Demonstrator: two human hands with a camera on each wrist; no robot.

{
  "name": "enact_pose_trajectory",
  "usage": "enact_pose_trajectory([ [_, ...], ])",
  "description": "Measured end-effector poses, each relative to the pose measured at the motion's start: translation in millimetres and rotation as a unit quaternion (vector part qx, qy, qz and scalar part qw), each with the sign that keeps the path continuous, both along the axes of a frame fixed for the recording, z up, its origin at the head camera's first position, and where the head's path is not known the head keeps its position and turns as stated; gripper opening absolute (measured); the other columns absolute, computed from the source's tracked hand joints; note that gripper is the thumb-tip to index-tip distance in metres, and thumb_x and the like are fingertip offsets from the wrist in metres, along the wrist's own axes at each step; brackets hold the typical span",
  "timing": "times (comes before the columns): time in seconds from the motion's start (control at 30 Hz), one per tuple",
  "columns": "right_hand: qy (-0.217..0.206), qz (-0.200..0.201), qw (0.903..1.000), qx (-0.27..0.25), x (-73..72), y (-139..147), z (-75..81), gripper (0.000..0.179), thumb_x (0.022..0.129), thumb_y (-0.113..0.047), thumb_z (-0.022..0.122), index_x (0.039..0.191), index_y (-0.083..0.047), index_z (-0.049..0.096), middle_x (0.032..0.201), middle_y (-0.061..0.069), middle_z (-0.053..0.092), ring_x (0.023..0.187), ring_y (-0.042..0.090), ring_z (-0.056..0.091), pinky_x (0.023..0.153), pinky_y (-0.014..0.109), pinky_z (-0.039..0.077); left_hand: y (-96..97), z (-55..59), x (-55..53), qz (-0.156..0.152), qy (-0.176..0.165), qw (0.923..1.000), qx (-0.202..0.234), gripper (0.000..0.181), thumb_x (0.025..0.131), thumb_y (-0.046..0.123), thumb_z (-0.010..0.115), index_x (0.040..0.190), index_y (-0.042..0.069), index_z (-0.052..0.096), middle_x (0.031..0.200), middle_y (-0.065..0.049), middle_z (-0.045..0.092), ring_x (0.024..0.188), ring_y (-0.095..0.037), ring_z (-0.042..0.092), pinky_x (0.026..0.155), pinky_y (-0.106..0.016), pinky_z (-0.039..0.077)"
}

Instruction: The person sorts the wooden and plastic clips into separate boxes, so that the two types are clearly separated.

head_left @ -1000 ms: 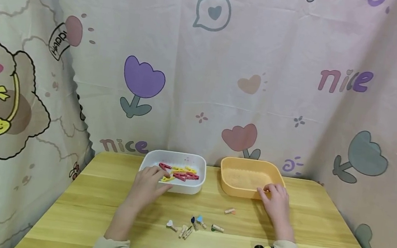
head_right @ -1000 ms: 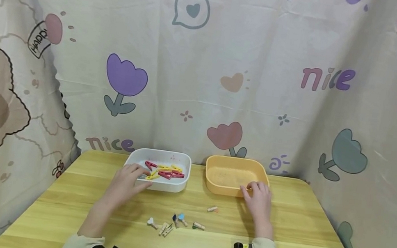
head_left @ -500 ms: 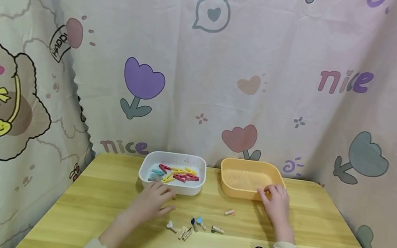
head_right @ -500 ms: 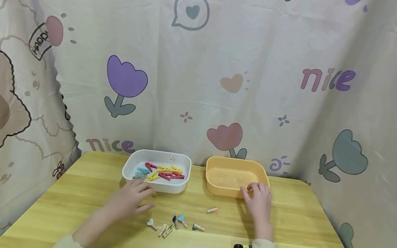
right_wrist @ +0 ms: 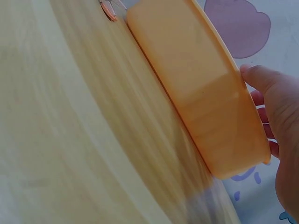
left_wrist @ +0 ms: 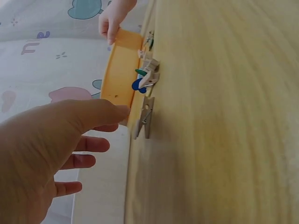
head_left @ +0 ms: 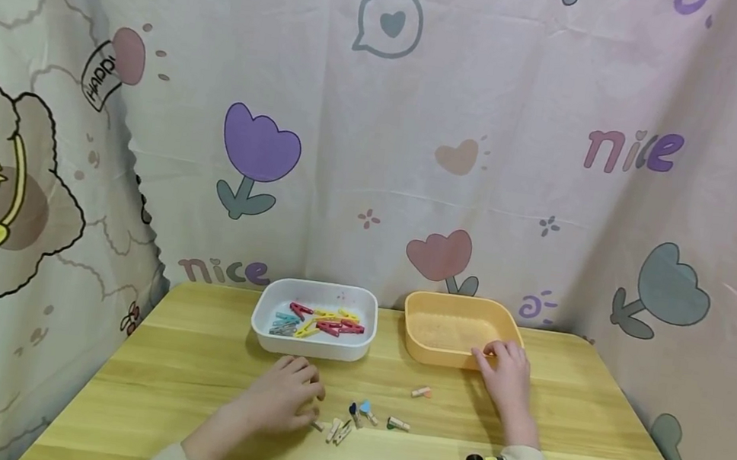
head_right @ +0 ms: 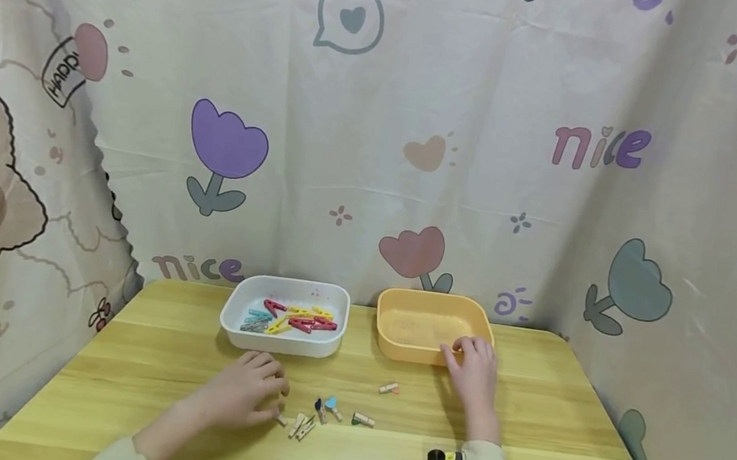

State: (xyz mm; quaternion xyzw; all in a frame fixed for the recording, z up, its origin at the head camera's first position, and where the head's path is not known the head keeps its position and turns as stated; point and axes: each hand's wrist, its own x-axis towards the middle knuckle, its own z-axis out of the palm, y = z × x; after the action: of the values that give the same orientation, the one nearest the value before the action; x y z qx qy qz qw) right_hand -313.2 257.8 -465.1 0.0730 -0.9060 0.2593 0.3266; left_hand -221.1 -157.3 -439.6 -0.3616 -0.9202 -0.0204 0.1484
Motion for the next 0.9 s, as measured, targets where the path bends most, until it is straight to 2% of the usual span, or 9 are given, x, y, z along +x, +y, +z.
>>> enact_pose_trajectory([
  [0.13,-0.001,-0.001,1.0,-0.005,0.4,0.8,-0.7,0.025,0.082,-0.023,0.077,0.082,-0.004,0.061,0.087,0.013,0.055,0.085,0.033,0.05,0.083,0.049,0.035,-0.4,-4.8,0.5,-0.008,-0.013,0.9998,-0.014,0.021,0.079,0.04,0.073,0.095,0.028,0.067,0.101,0.007,0.059,0.102,-0.014,0.05,0.093,-0.041,0.043],
  [0.33,0.004,0.0,1.0,-0.008,-2.1,1.3,-0.7,0.024,0.082,-0.022,0.076,0.083,-0.004,0.061,0.087,0.013,0.055,0.086,0.033,0.05,0.084,0.049,0.035,-2.5,-11.2,0.5,0.003,-0.025,0.9996,-0.015,0.021,0.076,0.042,0.075,0.091,0.029,0.066,0.1,0.008,0.058,0.101,-0.014,0.05,0.093,-0.041,0.042],
  [0.57,0.012,0.001,0.9999,-0.002,-3.5,0.2,0.7,0.025,0.081,-0.022,0.078,0.082,-0.004,0.061,0.085,0.013,0.054,0.084,0.034,0.05,0.083,0.049,0.035,-3.3,-13.7,0.2,0.012,-0.045,0.9987,-0.02,0.013,0.081,0.04,0.072,0.089,0.031,0.067,0.099,0.01,0.058,0.1,-0.013,0.05,0.094,-0.042,0.042],
  [0.8,0.012,0.001,0.9999,-0.001,-2.4,-0.8,2.3,0.025,0.081,-0.022,0.078,0.081,-0.004,0.061,0.085,0.013,0.054,0.083,0.034,0.049,0.081,0.048,0.035,-3.2,-15.2,-0.2,0.008,-0.044,0.9989,-0.016,0.011,0.082,0.038,0.071,0.088,0.03,0.068,0.098,0.01,0.059,0.1,-0.013,0.05,0.094,-0.042,0.043],
  [0.9,0.013,0.0,0.9999,-0.002,-2.7,-0.6,2.5,0.025,0.081,-0.022,0.078,0.081,-0.004,0.061,0.084,0.013,0.054,0.083,0.034,0.049,0.082,0.048,0.035,-2.1,-14.8,-0.7,0.004,-0.031,0.9995,-0.011,0.013,0.081,0.039,0.072,0.088,0.029,0.068,0.098,0.009,0.06,0.099,-0.014,0.051,0.092,-0.042,0.043],
])
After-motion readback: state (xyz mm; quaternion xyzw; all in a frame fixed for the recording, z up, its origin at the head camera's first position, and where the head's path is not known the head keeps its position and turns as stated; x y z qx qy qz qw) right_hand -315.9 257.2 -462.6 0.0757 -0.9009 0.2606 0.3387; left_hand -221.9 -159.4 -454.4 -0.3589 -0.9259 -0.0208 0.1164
